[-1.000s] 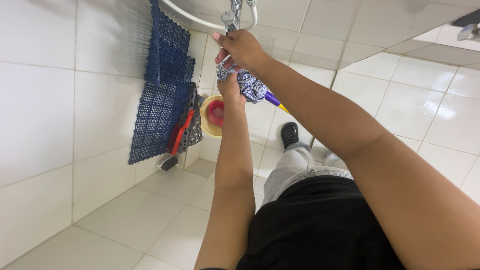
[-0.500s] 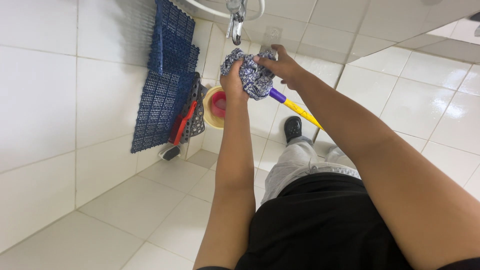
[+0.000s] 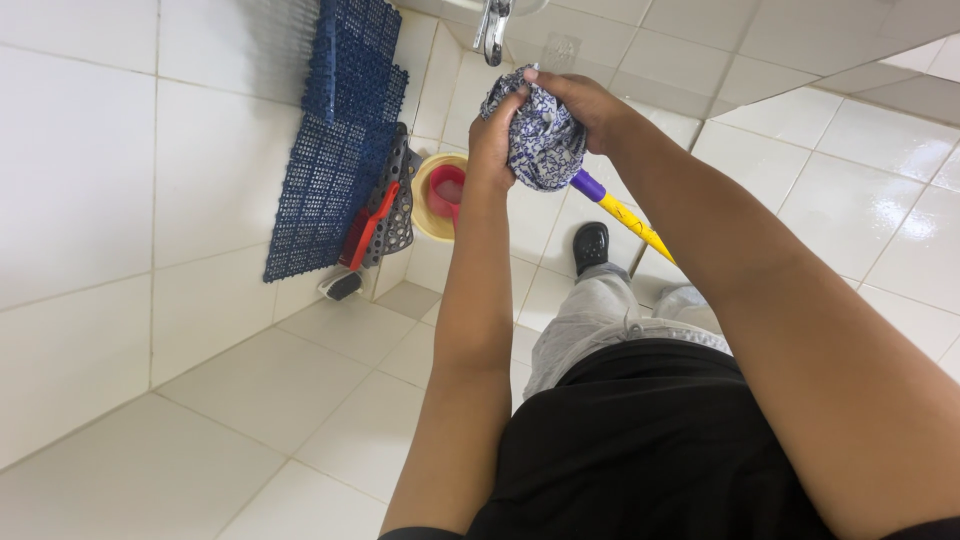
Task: Mopping the bathroom floor and rinsing the mop head under a faucet.
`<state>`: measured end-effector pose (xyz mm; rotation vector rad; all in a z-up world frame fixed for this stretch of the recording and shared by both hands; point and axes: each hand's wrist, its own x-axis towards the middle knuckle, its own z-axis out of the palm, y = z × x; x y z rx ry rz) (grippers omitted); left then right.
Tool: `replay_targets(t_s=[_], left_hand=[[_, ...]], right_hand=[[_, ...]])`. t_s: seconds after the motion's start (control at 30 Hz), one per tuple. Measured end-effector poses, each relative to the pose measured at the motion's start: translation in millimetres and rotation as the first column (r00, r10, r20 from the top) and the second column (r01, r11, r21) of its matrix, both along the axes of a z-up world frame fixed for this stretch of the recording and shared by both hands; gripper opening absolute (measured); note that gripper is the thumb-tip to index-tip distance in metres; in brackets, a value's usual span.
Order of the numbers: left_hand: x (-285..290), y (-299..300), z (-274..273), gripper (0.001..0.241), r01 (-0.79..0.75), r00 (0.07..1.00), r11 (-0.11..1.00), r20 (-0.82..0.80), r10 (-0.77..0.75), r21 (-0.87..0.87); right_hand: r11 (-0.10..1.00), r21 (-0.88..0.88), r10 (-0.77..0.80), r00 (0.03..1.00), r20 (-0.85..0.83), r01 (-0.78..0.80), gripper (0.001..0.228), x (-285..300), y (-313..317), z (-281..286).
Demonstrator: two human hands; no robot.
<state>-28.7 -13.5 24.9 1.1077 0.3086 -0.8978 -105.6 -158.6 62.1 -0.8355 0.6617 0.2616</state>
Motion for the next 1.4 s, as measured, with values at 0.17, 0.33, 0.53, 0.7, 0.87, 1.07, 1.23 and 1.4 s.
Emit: replay_targets(t_s=[0.17, 0.33, 0.53, 0.7, 0.87, 1.07, 1.23, 1.4], left_hand=[[-5, -11, 1, 0.077, -0.071, 0.984, 0.967, 0.178, 0.028, 0.243], [-10, -8, -3, 0.102, -0.177, 0.895, 0.826, 0.437, -0.091, 0.534], [-4, -3, -6, 0.088, -0.097, 0.714, 0.929, 0.676, -0.184, 0.356], [-3, -3, 2, 0.053, 0.072, 0.945, 0.991, 0.309, -0.104, 0.115], [-5, -6, 3, 0.036, -0.032, 0.888, 0.970, 0.452, -0.083, 0.240], [0, -4, -27, 0.037, -0.119, 0.847, 0.961, 0.531, -0.032, 0.248], [7, -4, -33, 0.054, -0.178, 0.865, 0.946, 0.501, 0.019, 0.271], [13, -4, -35, 0.051, -0.182, 0.862, 0.921, 0.507, -0.019, 0.344]], right_hand=[[0.990, 0.008, -0.137, 0.989, -0.046, 0.138, 0.057, 1, 9, -8], [0.944, 0.049, -0.323, 0.943, -0.075, 0.327, 0.048, 7, 17, -25], [0.907, -0.010, -0.420, 0.900, -0.117, 0.422, 0.035, 12, 22, -27], [0.884, 0.010, -0.466, 0.884, -0.048, 0.466, 0.030, 12, 27, -30], [0.885, -0.002, -0.465, 0.884, -0.047, 0.465, 0.029, 14, 28, -42], [0.954, 0.097, -0.278, 0.958, -0.068, 0.283, 0.032, 12, 27, -5], [0.969, 0.042, -0.241, 0.967, -0.079, 0.244, 0.027, 18, 27, -45], [0.939, -0.184, -0.315, 0.942, -0.118, 0.291, 0.022, 24, 34, -28]])
